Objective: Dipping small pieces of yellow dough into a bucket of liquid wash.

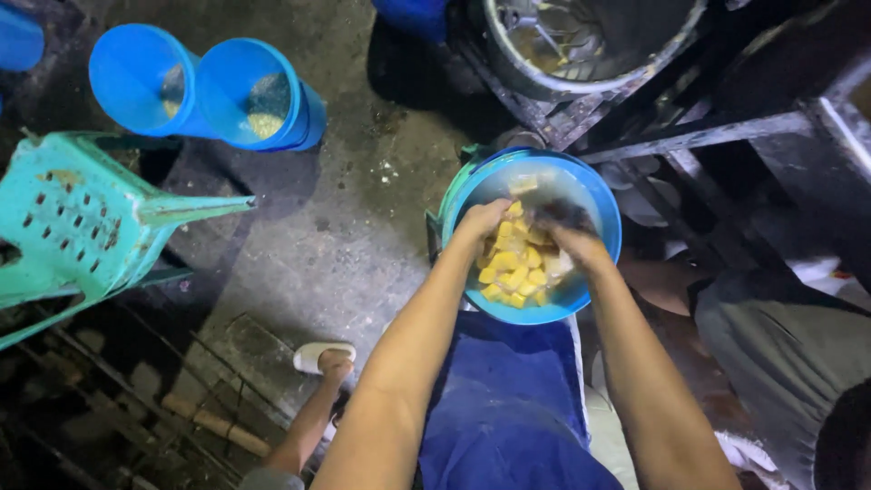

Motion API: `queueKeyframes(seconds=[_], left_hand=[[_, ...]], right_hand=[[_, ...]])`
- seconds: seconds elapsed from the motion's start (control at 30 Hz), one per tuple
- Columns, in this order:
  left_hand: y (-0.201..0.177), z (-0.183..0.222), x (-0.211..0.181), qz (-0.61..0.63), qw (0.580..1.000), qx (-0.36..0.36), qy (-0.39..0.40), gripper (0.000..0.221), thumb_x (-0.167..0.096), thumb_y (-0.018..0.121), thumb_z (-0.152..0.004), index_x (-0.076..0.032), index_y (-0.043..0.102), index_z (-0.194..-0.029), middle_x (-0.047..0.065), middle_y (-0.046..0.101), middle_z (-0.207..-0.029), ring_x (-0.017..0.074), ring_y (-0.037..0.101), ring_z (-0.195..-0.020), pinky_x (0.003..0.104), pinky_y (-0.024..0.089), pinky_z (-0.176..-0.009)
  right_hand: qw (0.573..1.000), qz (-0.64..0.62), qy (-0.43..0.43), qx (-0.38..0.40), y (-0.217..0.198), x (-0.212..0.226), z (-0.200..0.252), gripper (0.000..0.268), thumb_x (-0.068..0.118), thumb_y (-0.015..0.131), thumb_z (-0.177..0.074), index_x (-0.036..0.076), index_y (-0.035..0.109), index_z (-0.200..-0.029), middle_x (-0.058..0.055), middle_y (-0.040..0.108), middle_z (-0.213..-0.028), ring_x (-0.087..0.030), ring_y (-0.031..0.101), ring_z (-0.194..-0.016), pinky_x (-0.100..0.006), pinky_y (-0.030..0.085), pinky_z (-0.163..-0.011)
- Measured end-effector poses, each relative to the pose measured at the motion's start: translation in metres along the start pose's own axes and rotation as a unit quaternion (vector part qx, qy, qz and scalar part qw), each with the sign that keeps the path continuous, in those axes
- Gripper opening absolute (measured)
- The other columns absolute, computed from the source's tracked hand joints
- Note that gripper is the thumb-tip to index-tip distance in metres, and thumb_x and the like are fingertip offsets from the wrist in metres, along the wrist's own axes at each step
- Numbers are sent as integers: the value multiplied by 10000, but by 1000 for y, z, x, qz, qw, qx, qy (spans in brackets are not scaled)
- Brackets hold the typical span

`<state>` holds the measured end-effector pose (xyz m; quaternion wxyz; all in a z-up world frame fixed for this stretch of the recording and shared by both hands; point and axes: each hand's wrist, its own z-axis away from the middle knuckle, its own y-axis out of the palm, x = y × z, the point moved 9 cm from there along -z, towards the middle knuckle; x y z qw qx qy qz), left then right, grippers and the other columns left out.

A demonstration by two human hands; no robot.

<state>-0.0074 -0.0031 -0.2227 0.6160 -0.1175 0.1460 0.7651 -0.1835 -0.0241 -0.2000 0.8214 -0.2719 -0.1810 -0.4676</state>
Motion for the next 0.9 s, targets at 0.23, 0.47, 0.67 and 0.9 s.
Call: queueKeyframes(seconds=[0.23, 0.47, 0.67, 0.9], left_hand=[[-17, -29, 0, -97, 993, -61, 21, 765, -475, 529, -896, 74, 525, -1429, 238, 509, -1502, 370, 498, -1391, 487, 476, -1083], [14, -14, -6, 11, 997, 65, 51, 697, -410, 738, -871, 153, 609, -1261, 335, 646, -1199, 459, 678, -1074, 574, 602, -686], [10, -13, 6, -1, 995, 75, 65, 563, -309, 796, -821, 109, 632, -1160, 266, 702, -972, 379, 728, -807, 531, 601, -582], [25, -25, 15, 104, 990, 94, 32, 456, -215, 720, -886, 155, 591, -1120, 325, 655, -859, 449, 725, -677, 535, 619, -510]], right_hand=[[979, -74, -188, -6, 27, 20, -78, 865, 262, 885, -854, -105, 413, -1480, -331, 528, -1414, -402, 477, -1379, -497, 382, -1178], [981, -141, -131, 33, 29, 28, -49, 732, 272, 847, -790, 44, 563, -1425, -261, 619, -1306, -417, 651, -1140, -497, 578, -918], [978, 95, -181, -48, -16, 76, 29, 751, 229, 787, -811, 197, 488, -1499, -200, 556, -1447, -431, 510, -1353, -535, 392, -1156], [990, -65, -91, -88, -28, 23, 29, 406, 152, 731, -866, 109, 698, -1269, -252, 675, -1132, -342, 744, -886, -426, 622, -800]])
